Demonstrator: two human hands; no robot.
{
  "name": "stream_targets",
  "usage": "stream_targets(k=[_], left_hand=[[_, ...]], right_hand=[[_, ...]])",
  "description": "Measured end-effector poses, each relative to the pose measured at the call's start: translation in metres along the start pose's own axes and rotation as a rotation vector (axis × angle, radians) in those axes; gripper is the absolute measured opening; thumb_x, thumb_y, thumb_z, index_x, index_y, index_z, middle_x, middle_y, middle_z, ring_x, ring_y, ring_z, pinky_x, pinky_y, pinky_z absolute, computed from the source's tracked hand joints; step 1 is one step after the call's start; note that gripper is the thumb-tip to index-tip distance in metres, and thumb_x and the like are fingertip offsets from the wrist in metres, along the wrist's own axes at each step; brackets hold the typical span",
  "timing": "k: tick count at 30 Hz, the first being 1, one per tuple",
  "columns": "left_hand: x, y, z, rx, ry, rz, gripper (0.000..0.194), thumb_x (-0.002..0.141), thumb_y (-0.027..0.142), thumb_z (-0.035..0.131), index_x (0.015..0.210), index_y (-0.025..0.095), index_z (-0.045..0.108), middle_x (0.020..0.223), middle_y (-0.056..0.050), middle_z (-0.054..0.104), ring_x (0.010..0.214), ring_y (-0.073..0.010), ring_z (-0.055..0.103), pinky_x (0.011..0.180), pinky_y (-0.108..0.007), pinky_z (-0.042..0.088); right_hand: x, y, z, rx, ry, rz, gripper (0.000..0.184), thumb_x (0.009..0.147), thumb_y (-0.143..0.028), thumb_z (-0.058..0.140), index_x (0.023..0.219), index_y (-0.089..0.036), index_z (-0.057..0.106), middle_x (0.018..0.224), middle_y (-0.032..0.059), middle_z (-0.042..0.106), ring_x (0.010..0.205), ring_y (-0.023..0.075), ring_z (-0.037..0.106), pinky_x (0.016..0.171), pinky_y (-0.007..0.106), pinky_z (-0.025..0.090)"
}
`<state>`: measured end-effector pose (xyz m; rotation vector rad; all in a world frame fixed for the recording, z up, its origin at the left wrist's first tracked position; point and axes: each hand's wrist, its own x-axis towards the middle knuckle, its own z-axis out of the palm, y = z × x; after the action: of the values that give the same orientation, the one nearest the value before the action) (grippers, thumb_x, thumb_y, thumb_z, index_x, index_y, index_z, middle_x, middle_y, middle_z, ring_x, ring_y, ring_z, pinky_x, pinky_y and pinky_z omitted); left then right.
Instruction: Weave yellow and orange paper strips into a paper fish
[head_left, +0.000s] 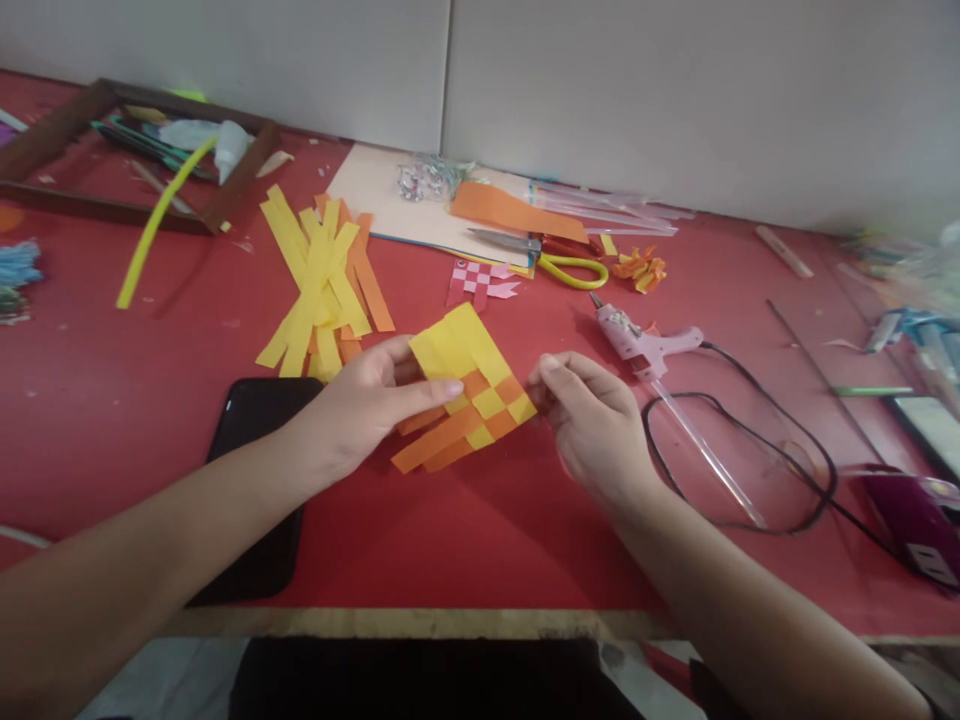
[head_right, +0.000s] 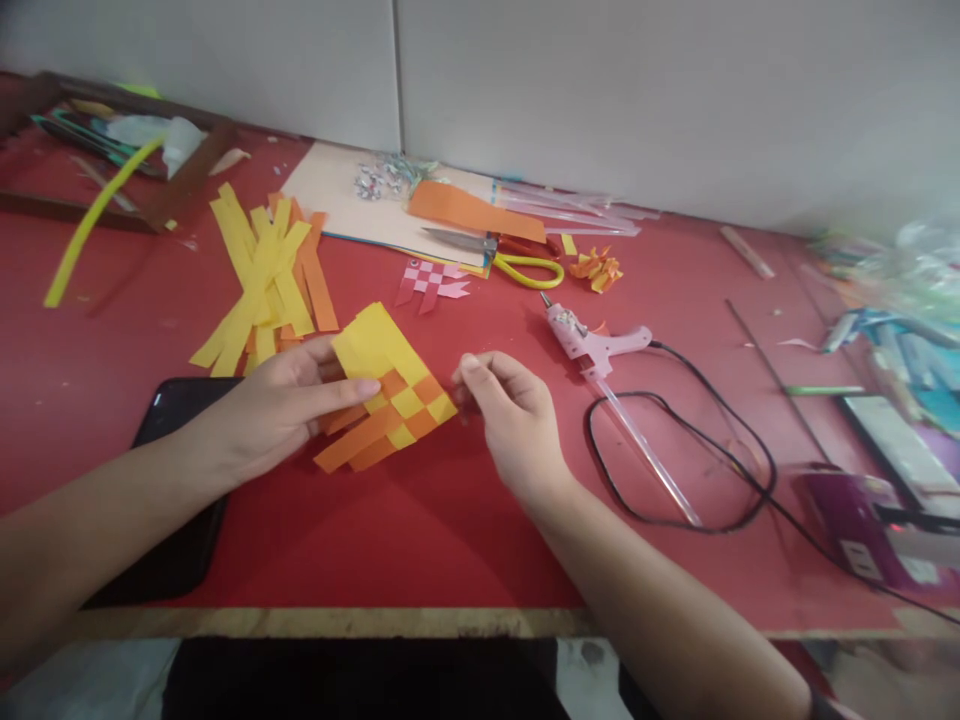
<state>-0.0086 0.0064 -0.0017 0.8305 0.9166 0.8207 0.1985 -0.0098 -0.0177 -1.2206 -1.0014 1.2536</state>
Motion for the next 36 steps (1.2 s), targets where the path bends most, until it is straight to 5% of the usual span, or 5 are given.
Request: stream_targets(k=[8, 13, 19, 27, 36], left_hand=[[0.006, 0.005, -0.001, -0.158, 0.242, -0.095, 0.023, 0.071, 0.012, 0.08, 0.085, 0.016, 0.062, 0.072, 0.003, 0.07, 0.064, -0.0092, 0.067, 0.06, -0.018, 0.055], [0.006, 0.004, 0.001, -0.215, 0.162, -0.042, 0.026, 0.073, 0.006, 0.075, 0.095, 0.015, 0.064, 0.086, -0.002, 0.075, 0.078, -0.014, 0.071, 0.073, -0.024, 0.058], [0.002, 0.001, 0.002, -0.139, 0.001, -0.037, 0.042, 0.072, 0.014, 0.081, 0.109, 0.019, 0.064, 0.113, -0.007, 0.073, 0.106, -0.0247, 0.068, 0.092, -0.038, 0.055], [0.0, 0.003, -0.003, -0.076, 0.071, 0.135, 0.052, 0.079, 0.062, 0.067, 0.11, 0.02, 0.064, 0.132, -0.01, 0.061, 0.128, -0.0309, 0.051, 0.103, -0.041, 0.045], [-0.009, 0.007, 0.001, 0.247, -0.204, -0.056, 0.034, 0.073, 0.03, 0.081, 0.102, 0.022, 0.065, 0.1, -0.003, 0.073, 0.09, -0.0198, 0.07, 0.076, -0.028, 0.055]], right_hand=[[0.004, -0.002, 0.002, 0.167, 0.154, 0.006, 0.02, 0.062, -0.028, 0.085, 0.063, -0.022, 0.066, 0.065, -0.0034, 0.063, 0.058, 0.0083, 0.052, 0.055, 0.024, 0.043], [0.0, -0.003, 0.004, 0.196, -0.076, 0.12, 0.034, 0.074, -0.056, 0.073, 0.082, -0.023, 0.067, 0.082, 0.0007, 0.068, 0.07, 0.0137, 0.063, 0.058, 0.026, 0.049], [-0.011, 0.002, 0.014, 0.145, -0.247, 0.171, 0.022, 0.08, -0.043, 0.073, 0.092, -0.025, 0.07, 0.101, 0.0029, 0.073, 0.094, 0.0192, 0.068, 0.087, 0.034, 0.053], [-0.01, -0.007, -0.003, 0.031, -0.326, 0.243, 0.026, 0.073, -0.043, 0.077, 0.083, -0.02, 0.071, 0.079, 0.0021, 0.071, 0.066, 0.0143, 0.065, 0.065, 0.029, 0.054], [-0.008, -0.016, 0.0, -0.118, -0.468, 0.214, 0.022, 0.074, -0.036, 0.077, 0.075, -0.017, 0.065, 0.066, -0.0021, 0.061, 0.057, 0.0079, 0.054, 0.051, 0.02, 0.044]])
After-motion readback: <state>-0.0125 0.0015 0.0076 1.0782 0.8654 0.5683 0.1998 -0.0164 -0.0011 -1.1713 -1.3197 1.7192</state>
